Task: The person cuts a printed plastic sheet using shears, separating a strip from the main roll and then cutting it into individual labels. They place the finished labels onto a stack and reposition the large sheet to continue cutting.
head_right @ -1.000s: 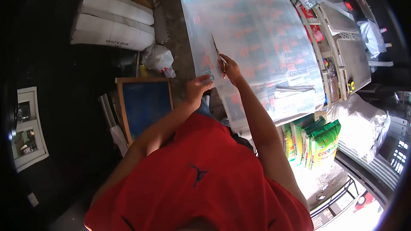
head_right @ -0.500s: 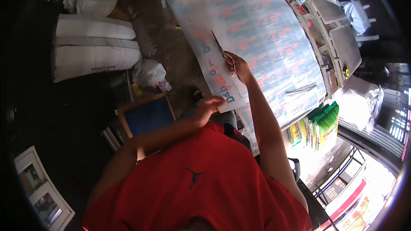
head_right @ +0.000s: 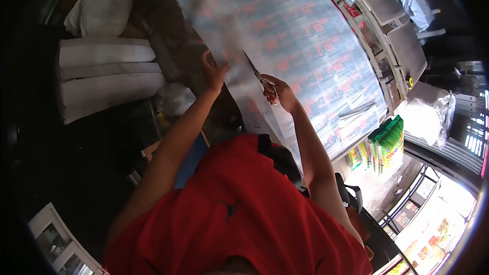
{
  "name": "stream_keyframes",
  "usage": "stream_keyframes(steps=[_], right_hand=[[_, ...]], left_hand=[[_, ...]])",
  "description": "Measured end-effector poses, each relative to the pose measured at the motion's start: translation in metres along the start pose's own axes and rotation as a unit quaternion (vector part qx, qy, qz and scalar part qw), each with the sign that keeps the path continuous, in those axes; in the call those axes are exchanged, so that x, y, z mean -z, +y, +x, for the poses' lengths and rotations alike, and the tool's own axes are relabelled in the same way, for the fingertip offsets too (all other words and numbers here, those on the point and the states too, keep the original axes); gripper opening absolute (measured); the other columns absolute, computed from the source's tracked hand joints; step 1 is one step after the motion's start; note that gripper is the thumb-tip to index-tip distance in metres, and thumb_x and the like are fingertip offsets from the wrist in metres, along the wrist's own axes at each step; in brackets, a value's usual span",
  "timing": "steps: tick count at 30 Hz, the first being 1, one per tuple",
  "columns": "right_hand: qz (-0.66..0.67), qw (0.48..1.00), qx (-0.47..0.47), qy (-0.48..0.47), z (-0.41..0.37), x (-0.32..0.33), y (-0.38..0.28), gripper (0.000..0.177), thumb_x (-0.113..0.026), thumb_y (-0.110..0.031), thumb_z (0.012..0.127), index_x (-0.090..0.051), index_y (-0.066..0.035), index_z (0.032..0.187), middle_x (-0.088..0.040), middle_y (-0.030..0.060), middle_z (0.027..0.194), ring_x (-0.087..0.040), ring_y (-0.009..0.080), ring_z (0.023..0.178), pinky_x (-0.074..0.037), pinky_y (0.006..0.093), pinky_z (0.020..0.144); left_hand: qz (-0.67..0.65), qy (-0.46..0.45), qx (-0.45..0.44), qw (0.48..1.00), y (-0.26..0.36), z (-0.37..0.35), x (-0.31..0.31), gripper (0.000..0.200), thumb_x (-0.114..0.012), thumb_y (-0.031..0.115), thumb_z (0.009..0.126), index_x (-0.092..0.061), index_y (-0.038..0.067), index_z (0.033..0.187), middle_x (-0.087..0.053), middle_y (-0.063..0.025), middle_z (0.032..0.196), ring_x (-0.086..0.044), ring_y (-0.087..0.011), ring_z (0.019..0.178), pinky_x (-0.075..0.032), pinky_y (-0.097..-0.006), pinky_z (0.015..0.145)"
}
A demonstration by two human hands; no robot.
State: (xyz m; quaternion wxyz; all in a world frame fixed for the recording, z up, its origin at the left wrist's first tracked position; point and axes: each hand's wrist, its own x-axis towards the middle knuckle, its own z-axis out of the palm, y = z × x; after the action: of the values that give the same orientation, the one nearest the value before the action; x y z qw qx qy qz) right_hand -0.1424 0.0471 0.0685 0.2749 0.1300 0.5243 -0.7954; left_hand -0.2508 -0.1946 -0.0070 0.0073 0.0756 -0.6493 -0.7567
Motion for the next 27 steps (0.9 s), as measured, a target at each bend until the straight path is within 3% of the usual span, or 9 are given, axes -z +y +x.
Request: stream_keyframes(steps=[3,4,6,9,16,19,21,23,27], right_hand=[[0.011,1.000,0.003,-0.007,0.004,0.011,-0.003,0.056,-0.055,-0.019,0.093,-0.041,-0.005,0.146,-0.048,0.0008,0.071,-0.042,0.0088,0.054,-0.035,0.0251,0.051],[0.020,1.000,0.004,-0.021,0.003,0.013,-0.007,0.056,-0.054,-0.018,0.093,-0.041,-0.005,0.146,-0.047,0.0005,0.070,-0.042,0.0085,0.054,-0.035,0.0251,0.051],[0.037,0.999,0.002,-0.039,0.003,0.014,-0.009,0.057,-0.053,-0.017,0.092,-0.041,-0.005,0.146,-0.046,0.0001,0.070,-0.041,0.0083,0.054,-0.035,0.0252,0.051],[0.078,0.995,0.010,-0.064,0.010,0.020,-0.010,0.059,-0.053,-0.015,0.090,-0.040,-0.003,0.146,-0.044,-0.0007,0.069,-0.041,0.0078,0.053,-0.036,0.0248,0.050],[0.088,0.993,0.014,-0.083,0.015,0.025,-0.006,0.060,-0.056,-0.015,0.090,-0.038,0.000,0.146,-0.044,-0.0013,0.069,-0.043,0.0081,0.055,-0.037,0.0237,0.050],[0.065,0.994,0.015,-0.090,0.016,0.027,-0.002,0.061,-0.057,-0.023,0.094,-0.036,0.000,0.147,-0.046,-0.0009,0.070,-0.044,0.0086,0.056,-0.038,0.0231,0.051],[0.061,0.994,-0.002,-0.087,0.018,0.026,0.000,0.062,-0.058,-0.028,0.096,-0.036,0.000,0.147,-0.047,-0.0005,0.071,-0.045,0.0088,0.057,-0.039,0.0228,0.051],[0.034,0.997,0.007,-0.072,0.021,0.019,0.000,0.066,-0.057,-0.037,0.097,-0.035,0.000,0.148,-0.050,0.0011,0.073,-0.047,0.0090,0.057,-0.040,0.0224,0.053],[0.061,0.995,0.021,-0.072,0.049,0.008,0.003,0.066,-0.057,-0.034,0.097,-0.034,0.000,0.148,-0.052,0.0023,0.075,-0.048,0.0089,0.057,-0.041,0.0222,0.053]], left_hand=[[0.091,-0.006,-0.168,0.982,0.030,0.003,-0.011,0.074,-0.077,-0.001,0.076,-0.042,0.003,0.140,-0.062,-0.0158,0.120,-0.063,-0.0204,0.102,-0.051,-0.0298,0.084],[0.100,-0.010,-0.166,0.981,0.031,0.008,-0.011,0.074,-0.077,-0.001,0.076,-0.042,0.003,0.140,-0.062,-0.0158,0.120,-0.063,-0.0204,0.102,-0.051,-0.0298,0.084],[0.104,-0.140,0.113,0.978,0.035,0.013,-0.006,0.056,-0.075,-0.002,0.077,-0.057,0.001,0.130,-0.065,-0.0110,0.115,-0.065,-0.0182,0.097,-0.053,-0.0264,0.079],[0.022,-0.128,0.170,0.977,0.035,0.014,-0.012,0.032,-0.071,-0.004,0.082,-0.069,0.002,0.113,-0.062,-0.0078,0.117,-0.063,-0.0159,0.097,-0.055,-0.0274,0.078],[0.089,-0.100,0.202,0.970,0.035,0.013,-0.004,0.033,-0.073,-0.002,0.082,-0.069,0.002,0.114,-0.062,-0.0071,0.118,-0.062,-0.0159,0.102,-0.055,-0.0269,0.081],[0.103,-0.100,0.164,0.976,0.032,0.011,-0.004,0.036,-0.074,-0.005,0.079,-0.068,-0.001,0.115,-0.064,-0.0080,0.115,-0.065,-0.0137,0.090,-0.056,-0.0250,0.073],[0.042,-0.108,0.209,0.971,0.030,0.009,-0.002,0.039,-0.073,-0.003,0.082,-0.066,0.002,0.120,-0.062,-0.0069,0.121,-0.061,-0.0148,0.103,-0.056,-0.0268,0.085],[0.044,-0.110,0.215,0.969,0.028,0.008,0.001,0.040,-0.073,-0.002,0.082,-0.065,0.002,0.121,-0.062,-0.0063,0.121,-0.061,-0.0144,0.103,-0.055,-0.0263,0.085],[0.030,-0.093,0.213,0.972,0.030,0.006,0.005,0.040,-0.073,-0.001,0.083,-0.065,0.002,0.121,-0.062,-0.0045,0.121,-0.061,-0.0133,0.104,-0.055,-0.0256,0.084]])
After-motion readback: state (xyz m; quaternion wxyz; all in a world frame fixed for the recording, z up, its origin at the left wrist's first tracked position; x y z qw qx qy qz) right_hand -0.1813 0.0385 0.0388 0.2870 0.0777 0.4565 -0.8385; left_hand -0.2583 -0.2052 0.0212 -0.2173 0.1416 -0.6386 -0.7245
